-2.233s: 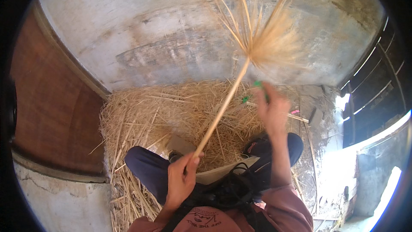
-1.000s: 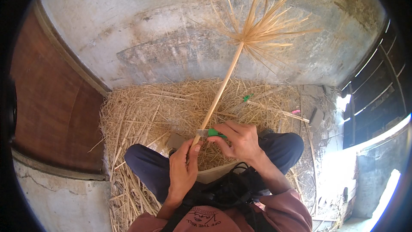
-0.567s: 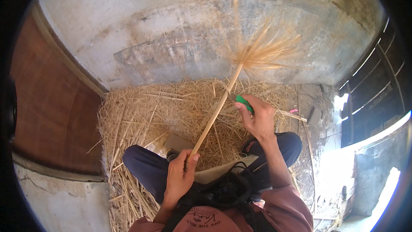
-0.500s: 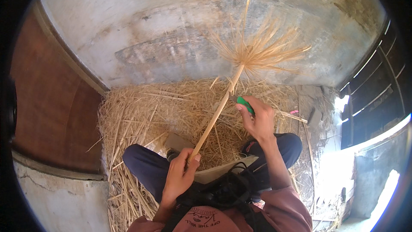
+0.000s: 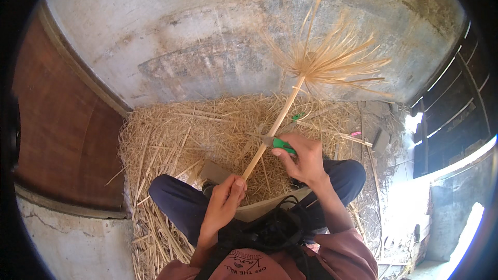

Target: The person trims the thin fibers of a bamboo object using a cutter while holding the handle and rotating it. They cut off excess pieces from the head of the broom.

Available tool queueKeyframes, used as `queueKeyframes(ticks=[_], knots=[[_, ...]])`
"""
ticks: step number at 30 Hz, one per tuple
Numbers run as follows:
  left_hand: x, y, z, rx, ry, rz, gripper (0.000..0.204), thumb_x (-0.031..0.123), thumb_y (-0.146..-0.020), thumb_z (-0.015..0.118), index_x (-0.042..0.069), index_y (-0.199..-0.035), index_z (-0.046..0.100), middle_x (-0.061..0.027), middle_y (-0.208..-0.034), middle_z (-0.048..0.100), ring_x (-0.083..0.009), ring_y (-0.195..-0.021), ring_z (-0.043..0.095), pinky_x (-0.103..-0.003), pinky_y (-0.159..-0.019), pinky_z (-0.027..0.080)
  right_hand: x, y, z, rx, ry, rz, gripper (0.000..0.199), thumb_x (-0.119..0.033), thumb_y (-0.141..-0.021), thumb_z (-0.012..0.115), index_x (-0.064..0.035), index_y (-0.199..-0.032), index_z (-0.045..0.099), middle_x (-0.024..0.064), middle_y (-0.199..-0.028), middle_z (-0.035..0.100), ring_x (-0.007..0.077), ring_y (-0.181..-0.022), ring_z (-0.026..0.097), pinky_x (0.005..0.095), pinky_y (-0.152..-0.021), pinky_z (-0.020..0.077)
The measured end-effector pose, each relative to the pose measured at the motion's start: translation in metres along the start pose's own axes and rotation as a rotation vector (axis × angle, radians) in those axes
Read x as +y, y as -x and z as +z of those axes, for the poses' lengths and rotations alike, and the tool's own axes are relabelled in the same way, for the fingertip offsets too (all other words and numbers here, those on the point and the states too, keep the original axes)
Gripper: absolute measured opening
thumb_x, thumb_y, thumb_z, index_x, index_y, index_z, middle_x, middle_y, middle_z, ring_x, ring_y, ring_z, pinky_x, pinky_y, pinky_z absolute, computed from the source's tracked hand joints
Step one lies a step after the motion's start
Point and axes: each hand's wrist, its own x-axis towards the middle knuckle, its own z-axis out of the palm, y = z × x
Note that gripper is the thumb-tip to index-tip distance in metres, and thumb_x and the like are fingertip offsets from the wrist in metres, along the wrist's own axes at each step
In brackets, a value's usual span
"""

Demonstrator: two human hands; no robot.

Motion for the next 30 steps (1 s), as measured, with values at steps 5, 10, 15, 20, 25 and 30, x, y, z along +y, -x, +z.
queueKeyframes(ticks=[5, 10, 15, 20, 25, 30], knots=[[0.01, -0.004, 0.001, -0.001, 0.005, 0.035, 0.035, 0.027, -0.121, 0.046, 0.003, -0.098, 0.057, 0.0008, -0.075, 0.05, -0.0074, -0.065, 0.044, -0.028, -0.06, 0.038, -0.014, 0.014, 0.014, -0.053, 0.014, -0.105, 0.03, -0.027, -0.092, 0.088, -0.0041, -0.107, 0.076, 0.0102, -0.088, 0.074, 0.029, -0.067, 0.071, 0.0374, -0.058, 0.0546], [0.012, -0.005, 0.005, 0.066, -0.095, 0.104, 0.036, 0.027, -0.121, 0.046, 0.0, -0.1, 0.057, -0.0034, -0.076, 0.054, -0.0119, -0.066, 0.049, -0.033, -0.062, 0.042, -0.025, 0.016, 0.016, -0.07, 0.077, -0.134, 0.033, -0.032, -0.09, 0.089, -0.0069, -0.109, 0.077, 0.0058, -0.084, 0.071, 0.0258, -0.063, 0.069, 0.0374, -0.055, 0.0534], [0.023, -0.003, 0.007, 0.113, -0.269, 0.077, 0.032, 0.028, -0.119, 0.05, 0.001, -0.105, 0.058, -0.0187, -0.07, 0.057, -0.0417, -0.065, 0.062, -0.05, -0.063, 0.046, -0.025, 0.015, 0.016, -0.058, 0.123, -0.121, 0.034, -0.033, -0.089, 0.09, -0.0085, -0.11, 0.079, 0.0041, -0.082, 0.07, 0.024, -0.062, 0.069, 0.0363, -0.054, 0.053], [0.023, -0.002, 0.007, 0.146, -0.323, 0.105, 0.033, 0.026, -0.12, 0.047, 0.0, -0.104, 0.06, -0.0111, -0.068, 0.055, -0.0248, -0.058, 0.055, -0.04, -0.059, 0.044, -0.024, 0.01, 0.016, -0.039, 0.134, -0.142, 0.032, -0.032, -0.087, 0.091, -0.0093, -0.108, 0.08, 0.0036, -0.081, 0.07, 0.0238, -0.062, 0.069, 0.0359, -0.054, 0.053], [0.024, -0.002, 0.006, 0.152, -0.335, 0.107, 0.031, 0.024, -0.119, 0.048, -0.001, -0.104, 0.059, -0.0142, -0.068, 0.056, -0.0299, -0.057, 0.056, -0.042, -0.059, 0.044, -0.023, 0.01, 0.015, -0.037, 0.152, -0.128, 0.031, -0.031, -0.088, 0.09, -0.0093, -0.106, 0.08, 0.0039, -0.086, 0.075, 0.0232, -0.063, 0.071, 0.0348, -0.055, 0.0542], [0.02, 0.004, 0.006, 0.146, -0.347, 0.091, 0.031, 0.023, -0.119, 0.049, -0.001, -0.103, 0.059, -0.0159, -0.067, 0.054, -0.0324, -0.057, 0.056, -0.044, -0.06, 0.043, -0.002, 0.01, 0.004, 0.016, 0.242, 0.032, 0.028, -0.028, -0.091, 0.089, -0.0054, -0.107, 0.08, 0.0106, -0.089, 0.078, 0.0256, -0.066, 0.073, 0.0347, -0.058, 0.0556]])
